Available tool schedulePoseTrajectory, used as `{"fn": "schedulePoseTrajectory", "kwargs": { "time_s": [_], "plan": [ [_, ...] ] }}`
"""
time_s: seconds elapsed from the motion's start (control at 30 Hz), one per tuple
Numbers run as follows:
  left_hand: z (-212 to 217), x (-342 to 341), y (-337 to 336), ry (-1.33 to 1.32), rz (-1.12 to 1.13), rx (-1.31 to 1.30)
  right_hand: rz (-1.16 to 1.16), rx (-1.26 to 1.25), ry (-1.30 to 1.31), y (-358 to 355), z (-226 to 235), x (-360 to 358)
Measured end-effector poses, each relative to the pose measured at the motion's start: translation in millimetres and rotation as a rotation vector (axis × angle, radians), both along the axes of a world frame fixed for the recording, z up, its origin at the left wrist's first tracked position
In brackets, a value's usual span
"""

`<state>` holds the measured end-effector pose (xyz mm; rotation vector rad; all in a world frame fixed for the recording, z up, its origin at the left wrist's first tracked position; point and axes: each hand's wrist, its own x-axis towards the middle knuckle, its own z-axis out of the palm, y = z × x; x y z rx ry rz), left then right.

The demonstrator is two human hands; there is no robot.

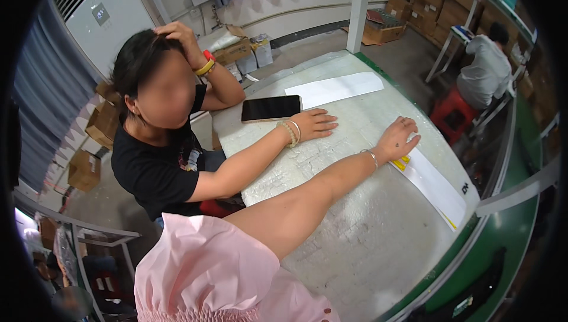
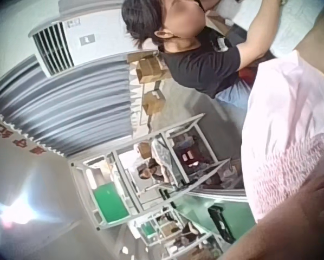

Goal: The person peels warning stickers from backing sheets, applies them onto black plastic components by hand, and places the components onto a conveyor belt.

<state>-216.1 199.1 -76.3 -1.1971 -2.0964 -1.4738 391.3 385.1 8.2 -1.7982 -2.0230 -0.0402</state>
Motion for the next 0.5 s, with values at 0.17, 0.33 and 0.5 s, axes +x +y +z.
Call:
{"fn": "schedulePoseTrajectory", "kwargs": {
  "time_s": [0.17,0.33,0.5],
  "plan": [
    [12,34,-5,-0.068,0.062,0.268,-0.076,-0.115,-0.154,60,-68,20],
    [41,74,-13,-0.013,-0.372,0.404,0.188,0.053,-0.018,109,-44,138],
    [94,92,-77,-0.349,-0.402,0.306,0.316,0.248,-0.065,-71,99,-44]
  ]
}}
